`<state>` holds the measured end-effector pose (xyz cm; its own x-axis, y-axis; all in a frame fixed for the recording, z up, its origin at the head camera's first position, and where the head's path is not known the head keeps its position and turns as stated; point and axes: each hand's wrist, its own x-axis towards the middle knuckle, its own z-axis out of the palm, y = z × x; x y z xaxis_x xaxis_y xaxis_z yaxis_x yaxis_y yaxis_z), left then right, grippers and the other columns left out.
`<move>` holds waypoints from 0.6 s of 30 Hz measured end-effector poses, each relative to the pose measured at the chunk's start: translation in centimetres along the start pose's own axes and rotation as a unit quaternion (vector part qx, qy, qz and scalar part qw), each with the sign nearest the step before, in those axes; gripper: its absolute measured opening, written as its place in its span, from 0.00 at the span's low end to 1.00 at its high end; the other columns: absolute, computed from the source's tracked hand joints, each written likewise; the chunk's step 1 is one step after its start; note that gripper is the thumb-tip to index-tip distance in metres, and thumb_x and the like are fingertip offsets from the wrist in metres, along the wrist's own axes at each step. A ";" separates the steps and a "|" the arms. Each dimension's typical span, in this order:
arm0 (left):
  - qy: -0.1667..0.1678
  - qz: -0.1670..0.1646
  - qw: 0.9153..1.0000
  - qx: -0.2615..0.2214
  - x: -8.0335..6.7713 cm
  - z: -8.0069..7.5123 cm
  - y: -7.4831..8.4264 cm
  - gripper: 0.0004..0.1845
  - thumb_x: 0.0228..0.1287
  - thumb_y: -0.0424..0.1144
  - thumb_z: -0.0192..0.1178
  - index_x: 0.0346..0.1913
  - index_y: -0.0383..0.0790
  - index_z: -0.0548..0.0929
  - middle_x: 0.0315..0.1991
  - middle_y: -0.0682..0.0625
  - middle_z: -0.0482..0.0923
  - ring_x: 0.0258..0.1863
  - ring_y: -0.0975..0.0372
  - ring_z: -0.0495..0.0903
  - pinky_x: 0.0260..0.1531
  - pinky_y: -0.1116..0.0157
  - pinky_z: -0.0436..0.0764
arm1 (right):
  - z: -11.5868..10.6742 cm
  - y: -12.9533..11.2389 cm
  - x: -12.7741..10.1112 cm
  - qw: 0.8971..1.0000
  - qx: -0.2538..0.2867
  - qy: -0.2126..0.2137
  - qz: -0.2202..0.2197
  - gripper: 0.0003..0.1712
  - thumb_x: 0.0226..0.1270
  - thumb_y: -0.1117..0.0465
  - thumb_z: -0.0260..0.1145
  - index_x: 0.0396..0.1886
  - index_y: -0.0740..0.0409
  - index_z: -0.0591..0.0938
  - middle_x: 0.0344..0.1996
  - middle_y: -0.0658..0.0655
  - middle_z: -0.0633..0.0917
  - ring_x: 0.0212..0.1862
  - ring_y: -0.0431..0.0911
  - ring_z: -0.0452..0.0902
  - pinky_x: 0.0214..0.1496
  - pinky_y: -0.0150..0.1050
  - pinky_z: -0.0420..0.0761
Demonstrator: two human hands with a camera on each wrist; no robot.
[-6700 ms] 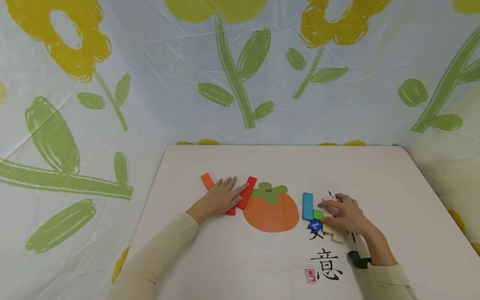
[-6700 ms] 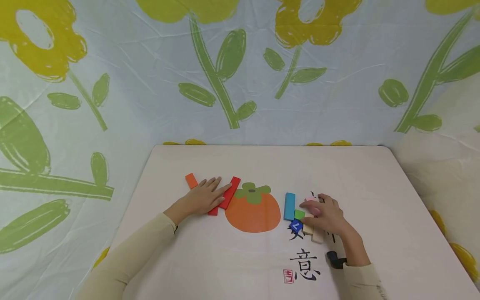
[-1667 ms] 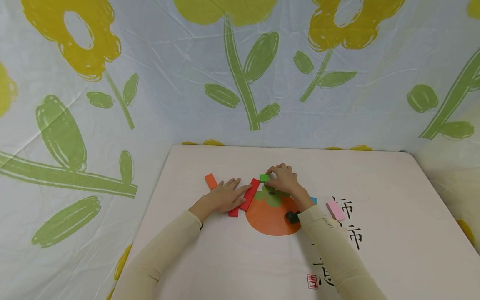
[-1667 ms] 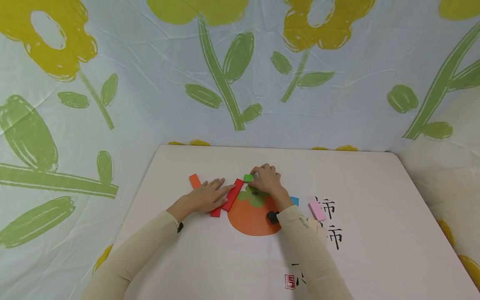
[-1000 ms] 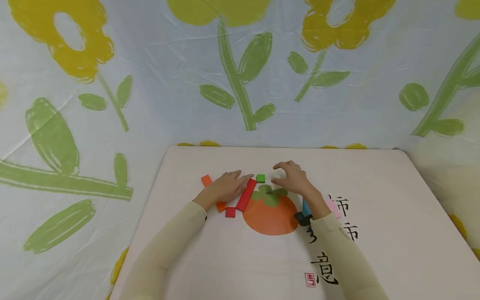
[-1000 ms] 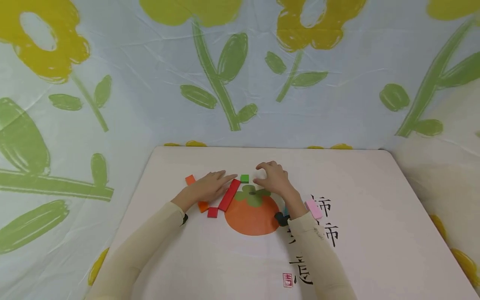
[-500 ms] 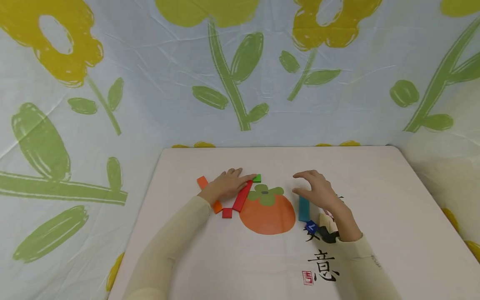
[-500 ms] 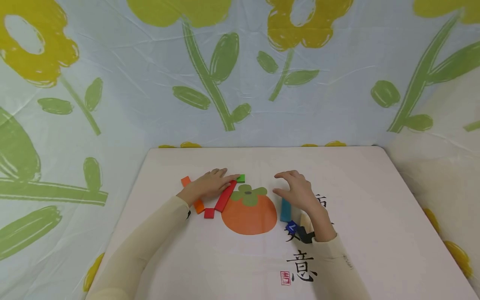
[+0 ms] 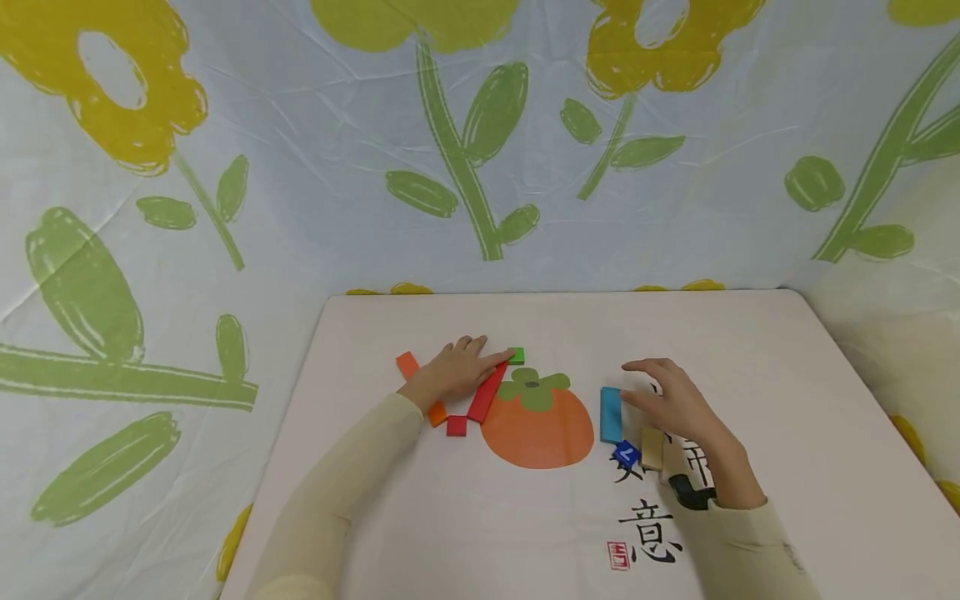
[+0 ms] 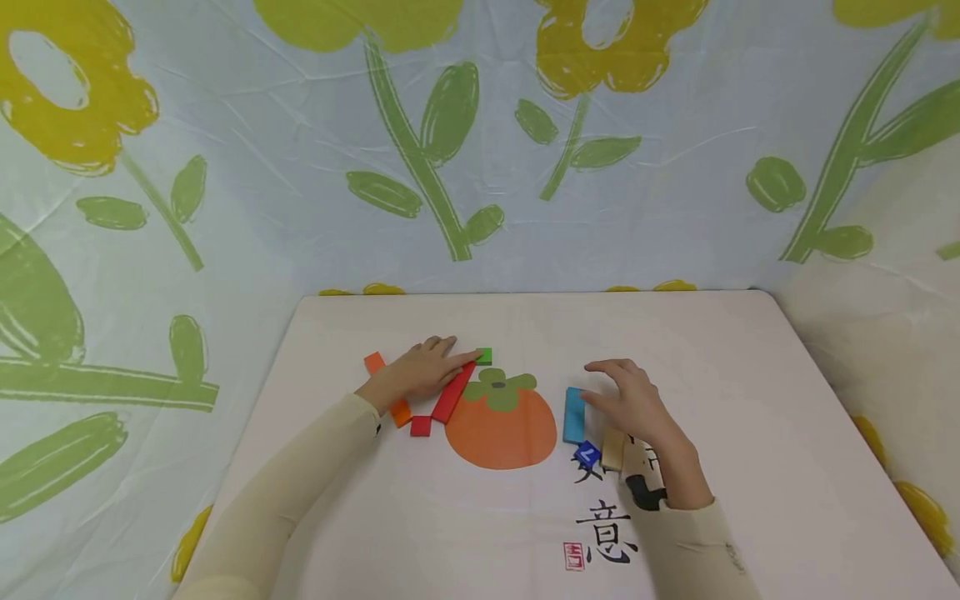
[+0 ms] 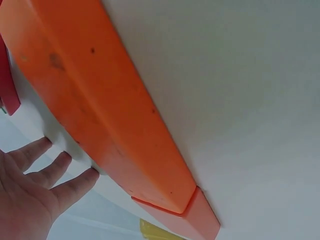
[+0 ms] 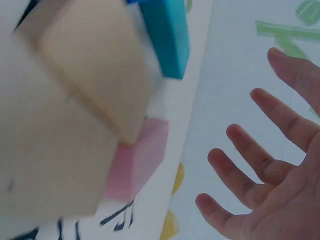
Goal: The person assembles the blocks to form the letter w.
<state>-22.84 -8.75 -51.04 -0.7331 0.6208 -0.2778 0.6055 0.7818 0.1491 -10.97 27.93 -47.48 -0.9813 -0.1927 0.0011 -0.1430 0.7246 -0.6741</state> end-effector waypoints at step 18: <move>0.012 0.008 0.999 0.036 -0.6 -0.1 0.3 0.30 0.81 0.50 0.43 0.80 0.69 0.50 0.76 0.41 0.55 0.72 0.44 0.57 0.66 0.43 0.65 | -2.9 5.4 -2.2 0.996 0.043 -0.075 0.000 0.32 0.67 0.61 0.70 0.69 0.62 0.73 0.73 0.76 0.55 0.71 0.76 0.47 0.56 0.81 0.56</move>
<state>-22.22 -8.88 -50.77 -0.7299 0.6348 -0.2535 0.6371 0.7662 0.0841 -9.92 34.19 -48.97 -0.9500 -0.2944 -0.1041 -0.1260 0.6664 -0.7349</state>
